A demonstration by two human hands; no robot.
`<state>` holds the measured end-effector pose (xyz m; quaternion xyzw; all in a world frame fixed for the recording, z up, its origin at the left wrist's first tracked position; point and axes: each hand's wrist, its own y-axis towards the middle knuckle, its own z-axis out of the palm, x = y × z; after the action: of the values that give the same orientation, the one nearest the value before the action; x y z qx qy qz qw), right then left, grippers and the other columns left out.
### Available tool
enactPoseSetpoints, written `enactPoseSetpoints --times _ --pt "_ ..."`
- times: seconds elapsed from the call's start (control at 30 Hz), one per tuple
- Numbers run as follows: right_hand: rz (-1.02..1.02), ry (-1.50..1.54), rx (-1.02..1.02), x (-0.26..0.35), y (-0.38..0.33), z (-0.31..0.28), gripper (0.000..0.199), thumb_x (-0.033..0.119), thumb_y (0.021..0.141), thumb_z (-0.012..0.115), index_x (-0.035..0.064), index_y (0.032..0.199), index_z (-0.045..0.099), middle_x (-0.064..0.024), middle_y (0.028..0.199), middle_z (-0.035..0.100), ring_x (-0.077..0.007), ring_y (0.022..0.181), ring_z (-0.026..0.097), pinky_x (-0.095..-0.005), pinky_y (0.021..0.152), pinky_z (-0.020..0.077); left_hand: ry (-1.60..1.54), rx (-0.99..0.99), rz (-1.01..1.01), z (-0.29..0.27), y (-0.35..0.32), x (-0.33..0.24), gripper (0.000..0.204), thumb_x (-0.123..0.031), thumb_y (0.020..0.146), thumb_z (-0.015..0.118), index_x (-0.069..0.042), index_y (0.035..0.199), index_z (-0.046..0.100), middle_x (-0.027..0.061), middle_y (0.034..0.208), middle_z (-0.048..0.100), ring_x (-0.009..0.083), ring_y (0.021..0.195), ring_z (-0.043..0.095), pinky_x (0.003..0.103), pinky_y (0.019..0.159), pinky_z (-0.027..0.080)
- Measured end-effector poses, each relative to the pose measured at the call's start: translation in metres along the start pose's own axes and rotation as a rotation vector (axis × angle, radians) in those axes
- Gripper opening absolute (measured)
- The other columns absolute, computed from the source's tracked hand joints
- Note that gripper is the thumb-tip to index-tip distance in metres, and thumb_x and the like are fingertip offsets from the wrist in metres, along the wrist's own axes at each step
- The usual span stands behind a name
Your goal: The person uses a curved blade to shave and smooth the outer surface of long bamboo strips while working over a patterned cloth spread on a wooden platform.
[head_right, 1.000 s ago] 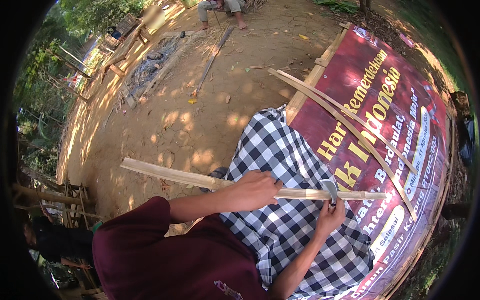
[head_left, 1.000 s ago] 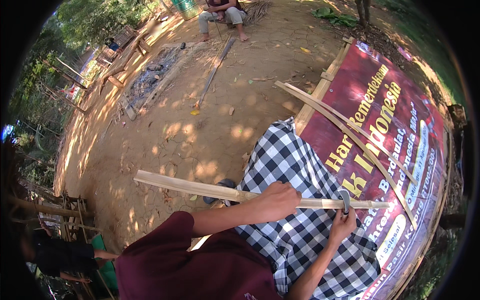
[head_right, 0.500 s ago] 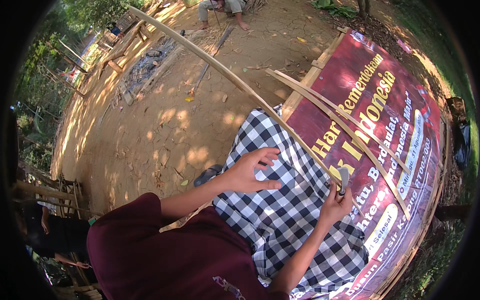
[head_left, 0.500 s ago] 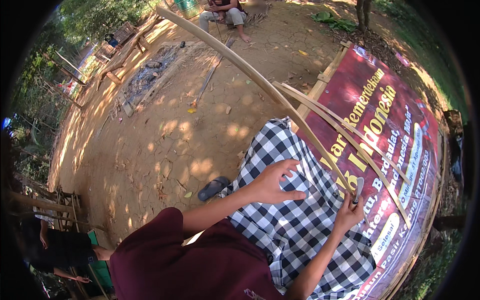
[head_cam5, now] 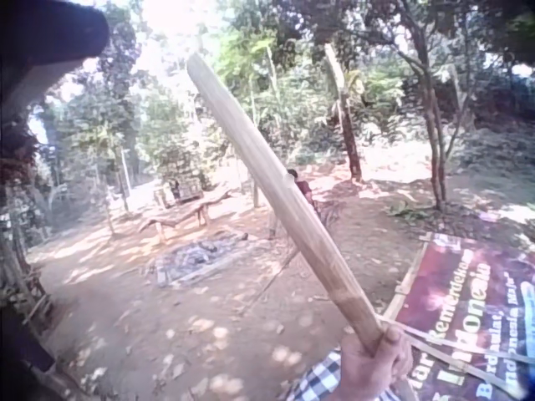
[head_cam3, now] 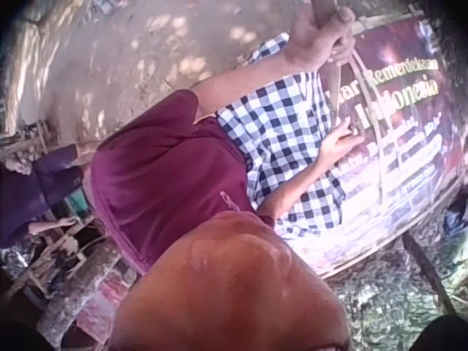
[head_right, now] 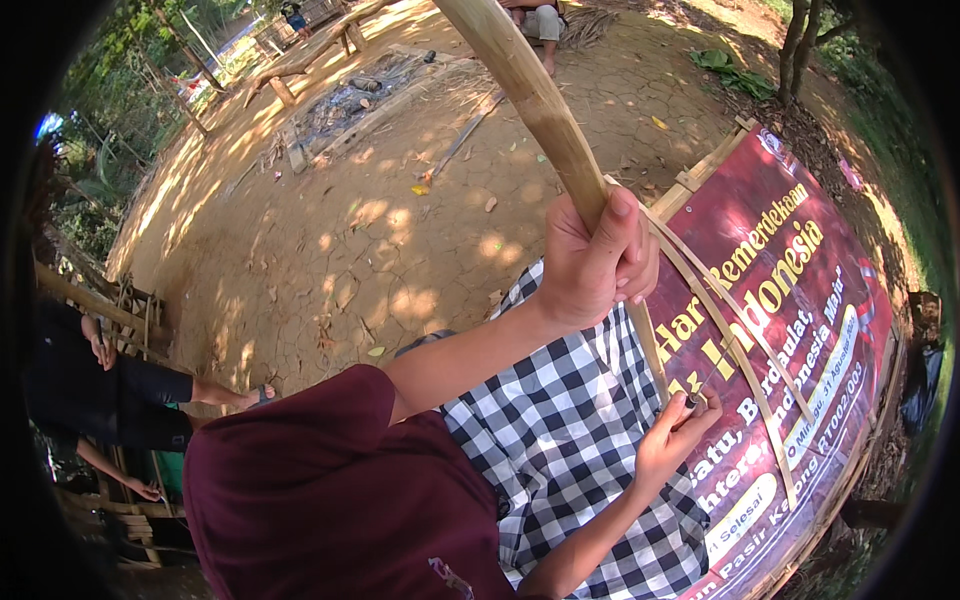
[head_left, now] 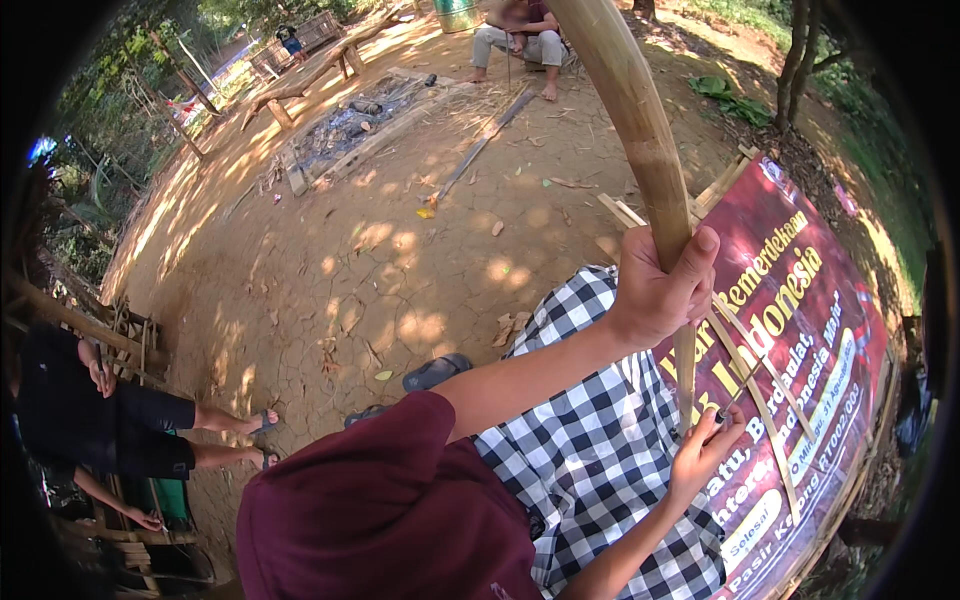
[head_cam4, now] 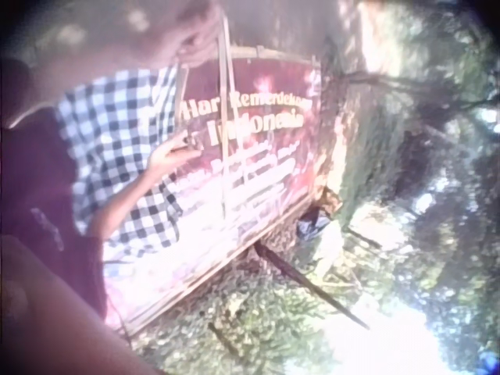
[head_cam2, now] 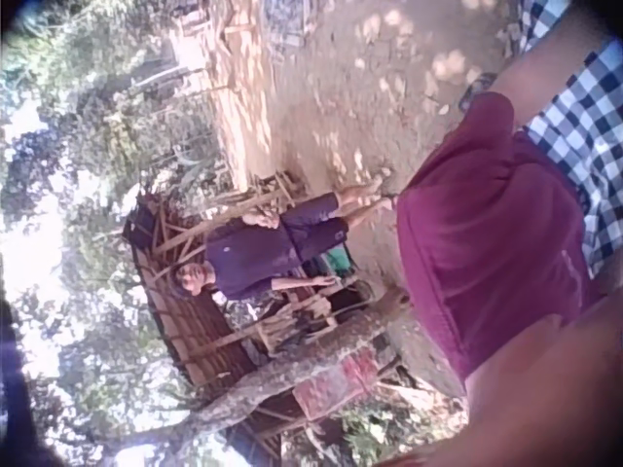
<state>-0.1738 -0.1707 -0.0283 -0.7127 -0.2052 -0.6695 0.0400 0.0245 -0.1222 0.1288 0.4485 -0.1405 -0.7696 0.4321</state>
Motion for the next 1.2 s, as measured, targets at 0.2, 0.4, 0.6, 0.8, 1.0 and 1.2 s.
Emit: enactPoseSetpoints --times 0.2,0.4,0.6,0.8,1.0,1.2 --pt "0.015 -0.344 0.069 -0.020 -0.028 -0.008 0.033 0.009 0.097 0.049 -0.0050 0.126 0.046 -0.0074 0.088 0.054 -0.0114 0.068 0.045 -0.0249 0.061 0.0399 0.107 -0.061 0.026 -0.002 0.007 0.007 0.046 -0.034 0.100 0.047 -0.007 0.063 0.043 -0.0017 0.044 0.033 0.0087 0.033 0.033 0.026 0.032 0.029" --pt "0.025 -0.156 -0.054 -0.007 -0.040 0.006 0.037 0.010 0.098 0.046 0.0021 0.134 0.049 -0.0052 0.080 0.061 -0.0044 0.055 0.044 -0.0207 0.046 0.0348 0.108 -0.149 -0.012 -0.012 0.014 0.013 0.045 -0.034 0.100 0.048 -0.008 0.064 0.042 -0.0014 0.043 0.033 0.0084 0.032 0.032 0.026 0.032 0.028" --pt "0.113 -0.071 -0.031 -0.008 -0.046 0.030 0.036 0.009 0.099 0.045 0.0066 0.135 0.050 -0.0033 0.079 0.061 -0.0029 0.051 0.041 -0.0196 0.044 0.0334 0.083 -0.190 -0.034 -0.017 0.014 0.012 0.045 -0.035 0.098 0.052 -0.008 0.064 0.042 -0.0016 0.043 0.033 0.0078 0.032 0.033 0.026 0.032 0.028" --pt "0.141 -0.184 -0.046 0.000 -0.052 0.031 0.033 0.012 0.100 0.044 0.0079 0.131 0.054 -0.0025 0.077 0.059 -0.0039 0.054 0.044 -0.0193 0.044 0.0358 0.081 -0.233 -0.041 -0.026 0.011 0.011 0.045 -0.035 0.098 0.052 -0.009 0.064 0.041 -0.0022 0.044 0.034 0.0072 0.033 0.034 0.025 0.032 0.028" --pt "-0.034 -0.279 -0.063 0.010 -0.059 0.040 0.032 0.014 0.100 0.045 0.0070 0.129 0.056 -0.0017 0.076 0.057 -0.0055 0.057 0.048 -0.0195 0.047 0.0389 0.035 -0.167 -0.068 -0.024 0.003 0.012 0.038 -0.033 0.097 0.055 -0.010 0.068 0.043 -0.0032 0.046 0.037 0.0045 0.035 0.036 0.024 0.033 0.029" --pt "0.144 -0.186 -0.059 0.014 -0.063 0.044 0.033 0.016 0.100 0.045 0.0075 0.130 0.054 -0.0006 0.073 0.053 -0.0035 0.056 0.043 -0.0183 0.046 0.0347 0.035 -0.147 -0.004 -0.028 0.006 0.012 0.040 -0.034 0.097 0.055 -0.011 0.067 0.042 -0.0035 0.046 0.038 0.0035 0.037 0.036 0.023 0.034 0.028"
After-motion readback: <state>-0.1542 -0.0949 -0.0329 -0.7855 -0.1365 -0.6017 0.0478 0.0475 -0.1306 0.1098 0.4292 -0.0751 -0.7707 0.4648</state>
